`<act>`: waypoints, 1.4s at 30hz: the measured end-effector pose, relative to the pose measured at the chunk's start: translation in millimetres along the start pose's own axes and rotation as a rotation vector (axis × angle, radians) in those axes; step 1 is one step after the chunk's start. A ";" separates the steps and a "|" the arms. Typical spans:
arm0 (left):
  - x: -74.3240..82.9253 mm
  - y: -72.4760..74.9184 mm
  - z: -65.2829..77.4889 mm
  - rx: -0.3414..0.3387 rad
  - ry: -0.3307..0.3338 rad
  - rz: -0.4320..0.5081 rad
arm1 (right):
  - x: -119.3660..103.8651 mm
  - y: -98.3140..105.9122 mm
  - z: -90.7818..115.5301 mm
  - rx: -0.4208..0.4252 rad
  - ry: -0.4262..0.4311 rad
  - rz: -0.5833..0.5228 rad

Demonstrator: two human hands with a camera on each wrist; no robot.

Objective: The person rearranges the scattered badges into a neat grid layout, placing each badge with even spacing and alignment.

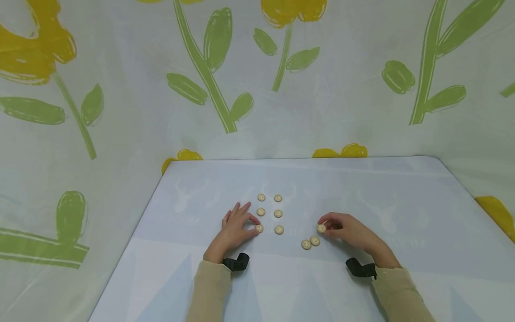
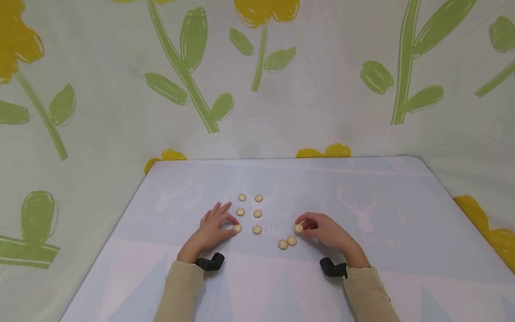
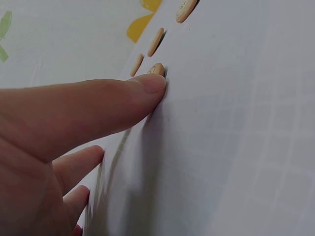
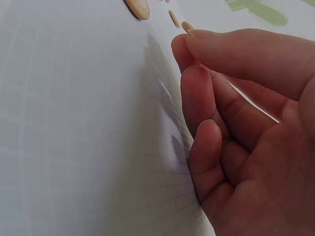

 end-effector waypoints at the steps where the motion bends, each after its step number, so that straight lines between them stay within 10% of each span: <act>1: -0.4 0.2 -0.1 -0.004 0.006 0.002 | 0.6 -0.3 -0.5 0.003 0.002 0.001; 42: -2.9 0.5 -4.8 0.004 0.014 0.035 | 1.1 -0.1 -40.6 0.143 -0.063 -0.001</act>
Point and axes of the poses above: each hand's wrist, its own z-axis away from the middle knuckle, its own y-axis out of the back of the hand, x = y × z, the point moved 3 cm from there along -z, towards the middle knuckle, and after that the axes turned 1 degree about x, right-handed, at the moved point
